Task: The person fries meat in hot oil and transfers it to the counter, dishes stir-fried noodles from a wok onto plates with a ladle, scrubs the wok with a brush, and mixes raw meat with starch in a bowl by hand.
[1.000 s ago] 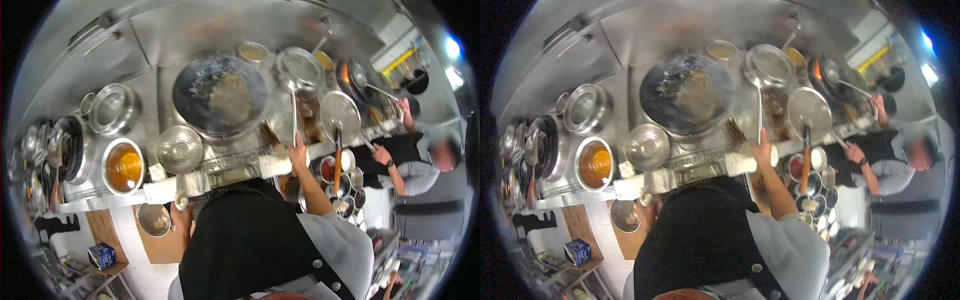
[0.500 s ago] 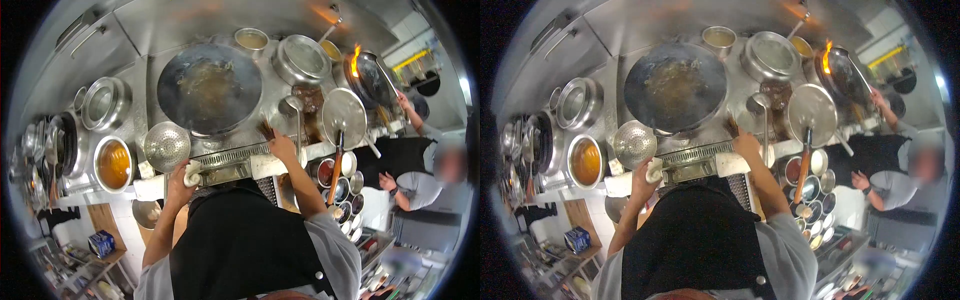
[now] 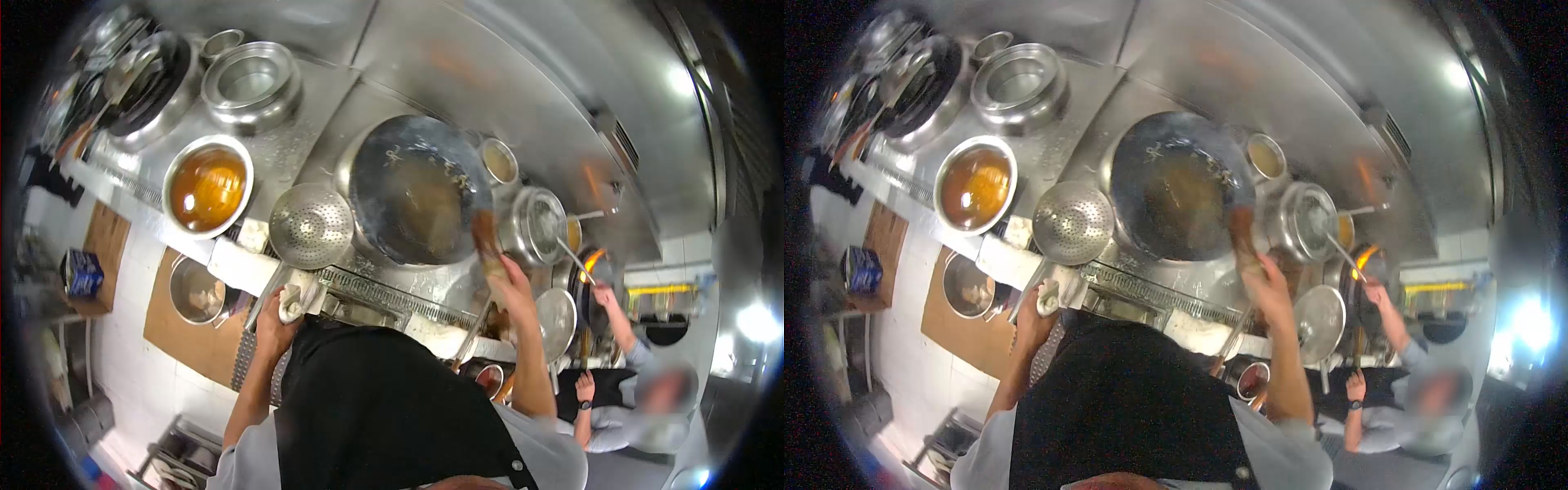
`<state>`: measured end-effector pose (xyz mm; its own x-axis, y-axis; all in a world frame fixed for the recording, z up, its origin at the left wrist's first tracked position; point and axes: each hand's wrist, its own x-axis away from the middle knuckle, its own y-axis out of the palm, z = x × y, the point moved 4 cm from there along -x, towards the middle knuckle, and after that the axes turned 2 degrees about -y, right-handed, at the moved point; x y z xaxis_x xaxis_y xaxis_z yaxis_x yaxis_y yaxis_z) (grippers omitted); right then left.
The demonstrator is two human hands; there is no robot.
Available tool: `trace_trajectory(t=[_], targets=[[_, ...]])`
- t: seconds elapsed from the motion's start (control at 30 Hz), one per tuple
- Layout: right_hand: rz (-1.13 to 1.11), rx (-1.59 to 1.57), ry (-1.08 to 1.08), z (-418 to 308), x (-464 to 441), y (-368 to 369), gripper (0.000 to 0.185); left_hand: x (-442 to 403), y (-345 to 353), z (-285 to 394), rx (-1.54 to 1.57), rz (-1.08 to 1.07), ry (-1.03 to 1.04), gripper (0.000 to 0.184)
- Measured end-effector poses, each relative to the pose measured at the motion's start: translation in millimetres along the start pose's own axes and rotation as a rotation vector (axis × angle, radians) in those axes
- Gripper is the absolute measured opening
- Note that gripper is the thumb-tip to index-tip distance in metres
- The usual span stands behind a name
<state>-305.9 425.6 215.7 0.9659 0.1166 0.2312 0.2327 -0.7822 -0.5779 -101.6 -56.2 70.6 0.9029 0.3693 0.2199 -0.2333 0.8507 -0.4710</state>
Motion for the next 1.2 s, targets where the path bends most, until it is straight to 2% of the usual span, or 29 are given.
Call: trace_trajectory(t=[0.03,0.1,0.17,0.23,0.3,0.33,0.37,0.43,0.5,0.53,0.57,0.6,0.63,0.7,0.77,0.8,0.83,0.87,0.93,0.97,1.0,1.03,1.07,1.13,1.17,1.2], targets=[[-0.086,0.343,-0.267,-3,-43,24,0.060,6,-6,-2,0.006,0.027,-0.022,0.052],[-0.621,0.632,-0.234,-22,-126,92,0.061,15,-16,-6,-0.021,0.099,-0.023,0.052],[-0.647,0.791,-0.156,-55,-222,145,0.057,30,-29,-14,-0.042,0.144,-0.054,0.053],[-0.353,0.277,0.235,-84,-269,150,0.053,50,-27,-25,-0.053,0.168,-0.083,0.053],[-0.150,0.418,-0.191,-77,-227,180,0.053,71,-39,-44,0.048,0.282,-0.210,0.053],[-0.149,0.404,-0.233,-38,-207,192,0.058,82,-42,-56,0.006,0.292,-0.219,0.052],[-0.239,0.374,-0.144,-24,-171,190,0.063,93,-43,-61,0.011,0.289,-0.216,0.052],[-0.408,0.407,-0.115,-49,-115,166,0.068,103,-50,-66,0.006,0.403,-0.301,0.050],[-0.435,0.591,-0.258,-66,-144,159,0.068,102,-55,-53,-0.062,0.408,-0.288,0.048],[-0.520,0.297,0.027,-74,-180,161,0.065,95,-54,-43,-0.056,0.413,-0.219,0.048],[-0.448,0.119,0.049,-70,-230,169,0.061,86,-52,-33,-0.048,0.422,-0.151,0.047],[-0.279,-0.069,0.097,-77,-263,177,0.057,75,-50,-22,-0.032,0.409,-0.099,0.044],[-0.285,-0.063,0.095,-76,-254,192,0.057,68,-43,-14,-0.028,0.414,-0.105,0.044],[-0.182,-0.198,0.117,-65,-216,216,0.059,43,-27,-8,0.143,0.233,-0.245,0.041],[-0.336,0.033,-0.058,-33,-160,199,0.063,21,4,-17,0.493,0.039,-0.379,0.036],[-0.376,0.332,-0.173,-15,-141,168,0.063,11,10,4,0.743,-0.043,-0.331,0.030],[-0.412,0.638,-0.290,-5,-136,143,0.064,-3,28,7,0.803,-0.084,-0.270,0.030],[-0.405,0.634,-0.296,-29,-138,135,0.064,-18,48,7,0.856,-0.139,-0.265,0.033],[-0.509,0.727,0.117,-98,-156,108,0.058,-46,84,37,0.998,-0.254,-0.399,0.051],[-0.691,1.043,0.034,-95,-211,126,0.046,-59,99,52,0.943,-0.406,-0.469,0.067],[-0.640,1.081,0.031,-86,-263,138,0.040,-79,129,50,0.890,-0.400,-0.464,0.077],[-0.356,0.761,0.053,-82,-281,141,0.039,-88,132,78,0.842,-0.402,-0.515,0.084],[-0.078,0.440,0.071,-77,-291,145,0.038,-95,138,98,0.853,-0.354,-0.510,0.082],[0.012,0.303,-0.047,-67,-233,173,0.040,-103,154,123,0.861,-0.322,-0.500,0.080],[-0.078,0.514,-0.239,-33,-220,182,0.044,-106,164,129,0.837,-0.242,-0.501,0.076],[-0.089,0.608,-0.232,-9,-193,178,0.048,-115,169,132,0.816,-0.153,-0.492,0.073]])
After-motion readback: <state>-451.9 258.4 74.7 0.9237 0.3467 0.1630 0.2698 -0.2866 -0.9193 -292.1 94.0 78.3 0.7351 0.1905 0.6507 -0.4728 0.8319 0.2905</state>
